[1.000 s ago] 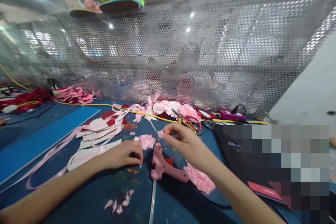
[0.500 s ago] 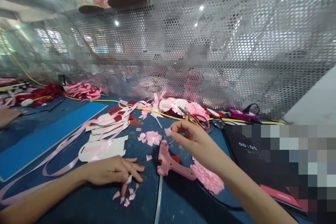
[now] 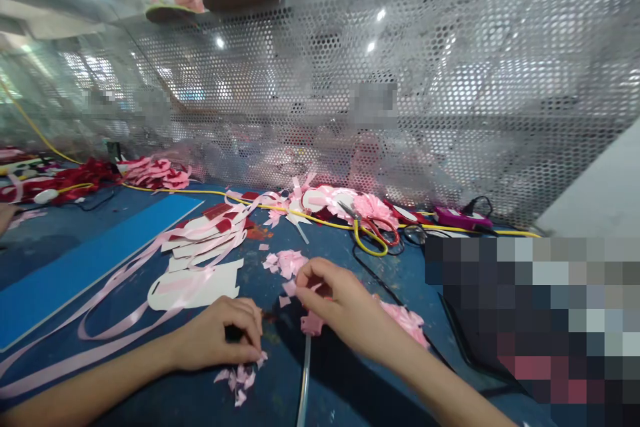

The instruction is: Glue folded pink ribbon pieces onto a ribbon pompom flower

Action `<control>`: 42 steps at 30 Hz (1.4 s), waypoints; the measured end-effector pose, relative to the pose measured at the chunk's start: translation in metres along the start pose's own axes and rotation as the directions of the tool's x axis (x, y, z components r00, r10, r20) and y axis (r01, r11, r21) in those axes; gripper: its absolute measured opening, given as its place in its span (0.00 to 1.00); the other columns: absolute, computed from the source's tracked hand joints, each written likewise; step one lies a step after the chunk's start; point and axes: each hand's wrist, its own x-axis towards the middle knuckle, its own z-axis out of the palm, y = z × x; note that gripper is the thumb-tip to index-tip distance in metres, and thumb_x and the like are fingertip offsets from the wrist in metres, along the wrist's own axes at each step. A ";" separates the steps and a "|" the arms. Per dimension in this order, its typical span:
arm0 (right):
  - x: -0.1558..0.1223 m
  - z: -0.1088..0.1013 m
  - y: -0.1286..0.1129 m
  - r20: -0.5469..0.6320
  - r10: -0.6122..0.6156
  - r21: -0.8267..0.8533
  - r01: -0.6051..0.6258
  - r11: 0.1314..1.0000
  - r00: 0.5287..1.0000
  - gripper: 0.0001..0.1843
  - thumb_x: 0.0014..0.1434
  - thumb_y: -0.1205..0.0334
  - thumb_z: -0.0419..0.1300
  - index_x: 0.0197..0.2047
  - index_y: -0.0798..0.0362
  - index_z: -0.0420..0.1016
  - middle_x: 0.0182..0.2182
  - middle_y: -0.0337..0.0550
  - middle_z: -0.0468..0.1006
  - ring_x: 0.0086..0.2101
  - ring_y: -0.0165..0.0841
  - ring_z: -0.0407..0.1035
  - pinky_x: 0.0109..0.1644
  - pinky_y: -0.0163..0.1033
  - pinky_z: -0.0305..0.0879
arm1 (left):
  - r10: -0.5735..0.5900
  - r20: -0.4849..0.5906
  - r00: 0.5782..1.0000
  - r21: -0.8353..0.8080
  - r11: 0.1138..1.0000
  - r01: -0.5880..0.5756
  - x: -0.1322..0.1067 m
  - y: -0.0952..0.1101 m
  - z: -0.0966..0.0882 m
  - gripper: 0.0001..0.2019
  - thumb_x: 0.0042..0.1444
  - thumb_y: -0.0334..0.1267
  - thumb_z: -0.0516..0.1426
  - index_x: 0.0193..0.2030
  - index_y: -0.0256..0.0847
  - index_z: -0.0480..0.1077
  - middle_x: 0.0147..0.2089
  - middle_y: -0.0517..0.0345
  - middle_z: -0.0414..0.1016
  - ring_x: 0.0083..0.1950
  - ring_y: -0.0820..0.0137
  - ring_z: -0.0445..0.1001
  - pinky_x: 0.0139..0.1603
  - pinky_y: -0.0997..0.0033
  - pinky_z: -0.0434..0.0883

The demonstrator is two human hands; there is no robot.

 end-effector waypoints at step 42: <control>-0.020 0.073 0.015 0.015 0.154 0.369 -0.149 0.917 0.988 0.10 0.59 0.54 0.52 0.31 0.51 0.60 0.34 0.39 0.65 0.38 0.33 0.62 0.41 0.36 0.56 | -0.296 -0.133 0.946 -0.639 0.755 0.146 -0.019 0.005 0.004 0.26 0.46 0.33 0.63 0.52 0.40 0.60 0.31 0.59 0.76 0.31 0.73 0.74 0.35 0.75 0.67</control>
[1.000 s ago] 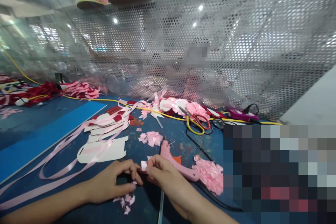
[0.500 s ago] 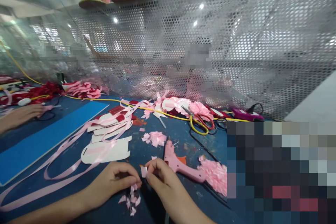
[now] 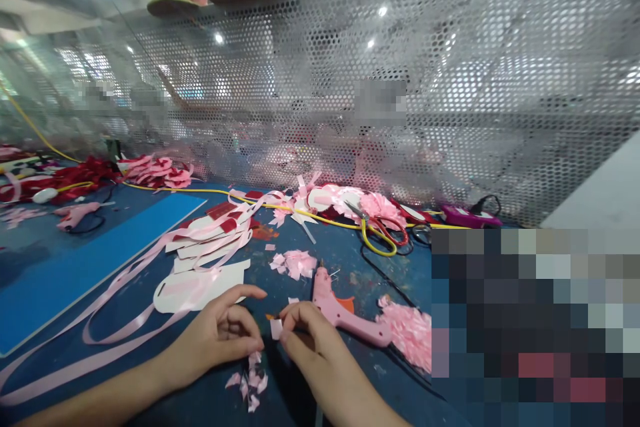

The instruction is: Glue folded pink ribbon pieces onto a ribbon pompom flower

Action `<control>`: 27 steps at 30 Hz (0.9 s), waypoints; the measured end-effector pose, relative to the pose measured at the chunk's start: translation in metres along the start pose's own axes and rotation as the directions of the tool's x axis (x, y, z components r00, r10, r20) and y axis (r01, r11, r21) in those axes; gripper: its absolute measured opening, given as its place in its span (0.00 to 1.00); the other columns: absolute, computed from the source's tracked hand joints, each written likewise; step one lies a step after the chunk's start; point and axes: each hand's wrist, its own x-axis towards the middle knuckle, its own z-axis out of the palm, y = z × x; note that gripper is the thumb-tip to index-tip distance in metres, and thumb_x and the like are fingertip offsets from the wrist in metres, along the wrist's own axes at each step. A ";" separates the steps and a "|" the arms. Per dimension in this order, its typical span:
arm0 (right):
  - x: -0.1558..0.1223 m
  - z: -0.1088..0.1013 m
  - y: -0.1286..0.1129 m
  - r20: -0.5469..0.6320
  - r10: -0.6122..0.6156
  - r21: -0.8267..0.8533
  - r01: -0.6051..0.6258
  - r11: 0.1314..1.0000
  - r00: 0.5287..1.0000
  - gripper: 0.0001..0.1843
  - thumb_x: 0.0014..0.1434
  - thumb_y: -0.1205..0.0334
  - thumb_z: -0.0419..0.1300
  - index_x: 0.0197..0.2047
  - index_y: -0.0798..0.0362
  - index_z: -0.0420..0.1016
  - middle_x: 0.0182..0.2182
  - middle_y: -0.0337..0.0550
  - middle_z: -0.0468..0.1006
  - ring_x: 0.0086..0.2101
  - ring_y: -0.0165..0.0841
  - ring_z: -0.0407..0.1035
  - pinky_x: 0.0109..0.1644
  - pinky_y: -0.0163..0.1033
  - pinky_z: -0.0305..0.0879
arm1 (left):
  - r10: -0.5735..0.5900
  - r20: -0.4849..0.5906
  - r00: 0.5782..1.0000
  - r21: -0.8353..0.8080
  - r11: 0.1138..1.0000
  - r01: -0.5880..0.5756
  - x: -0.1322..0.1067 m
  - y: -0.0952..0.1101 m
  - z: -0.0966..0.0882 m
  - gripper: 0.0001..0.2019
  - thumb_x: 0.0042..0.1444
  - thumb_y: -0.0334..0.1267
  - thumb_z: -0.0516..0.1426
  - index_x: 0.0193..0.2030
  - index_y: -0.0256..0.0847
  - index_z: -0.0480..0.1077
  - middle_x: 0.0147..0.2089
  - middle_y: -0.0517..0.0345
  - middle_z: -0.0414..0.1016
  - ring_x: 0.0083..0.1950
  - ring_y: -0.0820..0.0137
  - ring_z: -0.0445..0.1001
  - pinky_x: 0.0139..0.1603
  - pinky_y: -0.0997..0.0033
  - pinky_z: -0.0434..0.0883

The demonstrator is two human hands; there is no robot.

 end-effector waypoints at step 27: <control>-0.005 -0.010 -0.008 -0.246 0.148 0.232 -0.090 0.968 0.958 0.14 0.49 0.51 0.60 0.26 0.51 0.62 0.36 0.39 0.69 0.34 0.31 0.61 0.39 0.35 0.57 | 0.054 0.304 0.951 0.455 0.869 -0.195 -0.003 0.012 -0.005 0.15 0.55 0.32 0.56 0.49 0.46 0.72 0.46 0.57 0.77 0.48 0.67 0.74 0.55 0.66 0.63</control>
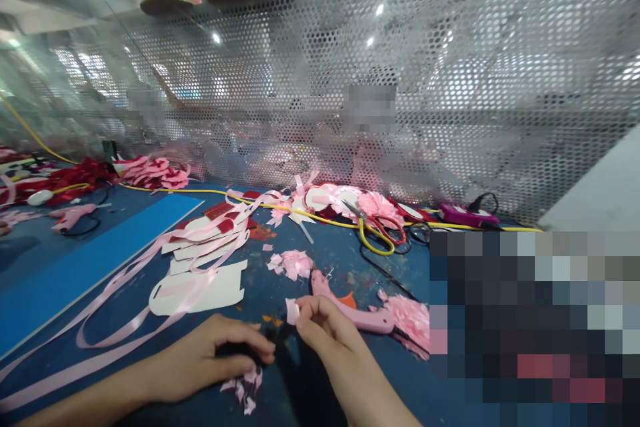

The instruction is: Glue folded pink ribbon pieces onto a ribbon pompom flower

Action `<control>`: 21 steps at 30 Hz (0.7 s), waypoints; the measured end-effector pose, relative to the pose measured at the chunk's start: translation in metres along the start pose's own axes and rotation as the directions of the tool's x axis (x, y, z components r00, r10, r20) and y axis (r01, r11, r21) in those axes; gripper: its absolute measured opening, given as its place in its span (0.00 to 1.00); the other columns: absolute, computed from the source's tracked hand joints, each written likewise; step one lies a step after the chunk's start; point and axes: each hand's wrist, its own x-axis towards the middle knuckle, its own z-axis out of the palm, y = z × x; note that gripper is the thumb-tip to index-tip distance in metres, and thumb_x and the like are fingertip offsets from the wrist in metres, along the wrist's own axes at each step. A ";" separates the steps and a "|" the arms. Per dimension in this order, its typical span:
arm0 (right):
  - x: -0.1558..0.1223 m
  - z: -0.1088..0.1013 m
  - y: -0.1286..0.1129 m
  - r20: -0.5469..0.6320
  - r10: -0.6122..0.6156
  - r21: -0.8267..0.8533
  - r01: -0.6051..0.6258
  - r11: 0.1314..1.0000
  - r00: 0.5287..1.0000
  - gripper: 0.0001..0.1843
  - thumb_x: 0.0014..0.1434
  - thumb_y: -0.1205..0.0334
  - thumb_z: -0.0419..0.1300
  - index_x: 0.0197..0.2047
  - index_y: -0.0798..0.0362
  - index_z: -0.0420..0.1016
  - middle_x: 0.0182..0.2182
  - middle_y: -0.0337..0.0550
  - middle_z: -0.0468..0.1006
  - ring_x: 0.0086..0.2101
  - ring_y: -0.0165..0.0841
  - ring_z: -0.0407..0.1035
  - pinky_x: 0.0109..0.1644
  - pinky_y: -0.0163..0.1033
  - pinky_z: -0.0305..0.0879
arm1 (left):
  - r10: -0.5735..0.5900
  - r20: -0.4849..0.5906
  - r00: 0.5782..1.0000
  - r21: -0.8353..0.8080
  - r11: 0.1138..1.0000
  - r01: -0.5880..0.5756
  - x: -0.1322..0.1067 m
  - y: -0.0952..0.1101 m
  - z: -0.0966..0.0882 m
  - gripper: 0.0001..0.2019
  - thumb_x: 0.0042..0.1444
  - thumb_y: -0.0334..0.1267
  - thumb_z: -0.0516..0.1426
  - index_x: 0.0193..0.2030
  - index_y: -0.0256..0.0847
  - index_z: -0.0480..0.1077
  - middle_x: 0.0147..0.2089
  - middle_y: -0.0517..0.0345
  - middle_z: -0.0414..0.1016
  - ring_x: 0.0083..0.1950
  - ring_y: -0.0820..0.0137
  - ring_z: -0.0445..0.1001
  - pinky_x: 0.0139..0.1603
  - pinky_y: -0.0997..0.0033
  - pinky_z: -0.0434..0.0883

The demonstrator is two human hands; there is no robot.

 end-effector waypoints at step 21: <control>-0.006 -0.011 -0.035 0.314 -0.038 -0.589 0.227 0.776 0.949 0.04 0.52 0.66 0.55 0.26 0.51 0.67 0.23 0.35 0.68 0.25 0.29 0.62 0.27 0.32 0.54 | -0.071 -0.275 0.959 -0.398 0.916 -0.047 0.004 -0.006 0.014 0.14 0.53 0.46 0.58 0.31 0.36 0.77 0.34 0.50 0.78 0.39 0.65 0.75 0.43 0.68 0.69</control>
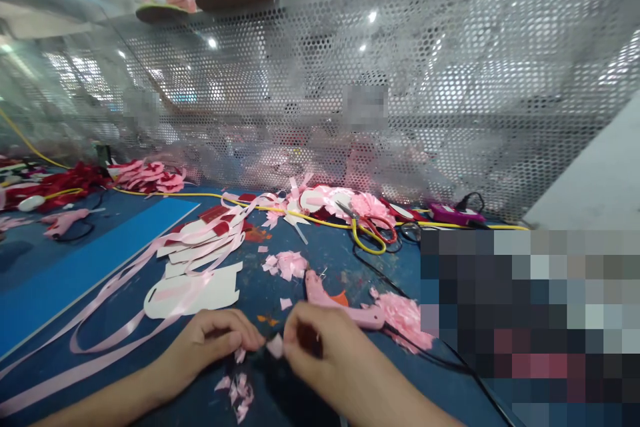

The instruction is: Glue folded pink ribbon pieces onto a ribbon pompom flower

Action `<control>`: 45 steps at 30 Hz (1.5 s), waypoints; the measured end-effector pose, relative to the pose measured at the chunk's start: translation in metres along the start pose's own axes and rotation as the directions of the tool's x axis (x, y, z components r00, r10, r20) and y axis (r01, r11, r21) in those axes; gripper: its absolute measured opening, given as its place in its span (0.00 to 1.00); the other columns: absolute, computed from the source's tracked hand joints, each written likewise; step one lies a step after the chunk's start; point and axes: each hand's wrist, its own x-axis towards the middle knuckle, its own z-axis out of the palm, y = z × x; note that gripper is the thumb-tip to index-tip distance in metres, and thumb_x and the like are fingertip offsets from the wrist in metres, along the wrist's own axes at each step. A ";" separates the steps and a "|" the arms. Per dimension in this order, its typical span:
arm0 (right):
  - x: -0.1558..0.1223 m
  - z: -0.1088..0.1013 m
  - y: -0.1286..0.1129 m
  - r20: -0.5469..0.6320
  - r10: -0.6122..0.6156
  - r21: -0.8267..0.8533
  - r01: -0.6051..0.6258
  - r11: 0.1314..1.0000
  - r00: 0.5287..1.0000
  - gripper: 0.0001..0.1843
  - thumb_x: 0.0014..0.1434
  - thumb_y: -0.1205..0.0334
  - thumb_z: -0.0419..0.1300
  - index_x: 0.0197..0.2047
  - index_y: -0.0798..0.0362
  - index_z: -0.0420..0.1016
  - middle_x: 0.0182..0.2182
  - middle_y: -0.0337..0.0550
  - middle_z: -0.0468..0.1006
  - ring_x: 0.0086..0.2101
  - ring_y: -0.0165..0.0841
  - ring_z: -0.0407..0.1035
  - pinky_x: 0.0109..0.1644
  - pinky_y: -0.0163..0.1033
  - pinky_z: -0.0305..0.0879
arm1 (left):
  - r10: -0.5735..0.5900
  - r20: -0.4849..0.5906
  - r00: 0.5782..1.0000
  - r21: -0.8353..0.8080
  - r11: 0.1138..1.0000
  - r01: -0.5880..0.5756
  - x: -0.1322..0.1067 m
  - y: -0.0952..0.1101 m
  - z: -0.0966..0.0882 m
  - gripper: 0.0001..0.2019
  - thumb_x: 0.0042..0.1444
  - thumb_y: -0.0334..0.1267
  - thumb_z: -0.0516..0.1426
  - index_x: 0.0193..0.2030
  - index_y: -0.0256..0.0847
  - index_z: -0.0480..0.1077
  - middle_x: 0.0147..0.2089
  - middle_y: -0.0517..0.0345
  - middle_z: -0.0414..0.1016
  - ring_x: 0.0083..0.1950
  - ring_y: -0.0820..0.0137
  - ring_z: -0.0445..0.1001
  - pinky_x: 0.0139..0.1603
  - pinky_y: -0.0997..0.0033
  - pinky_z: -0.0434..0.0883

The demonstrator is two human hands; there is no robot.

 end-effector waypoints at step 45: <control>0.051 0.008 0.040 0.025 -0.386 -0.807 0.246 0.536 0.922 0.07 0.54 0.72 0.59 0.37 0.54 0.73 0.42 0.47 0.71 0.43 0.39 0.63 0.47 0.43 0.62 | 0.025 0.224 0.974 0.485 0.864 -0.134 -0.006 0.003 0.000 0.23 0.62 0.47 0.45 0.33 0.37 0.76 0.28 0.51 0.79 0.32 0.68 0.76 0.37 0.74 0.68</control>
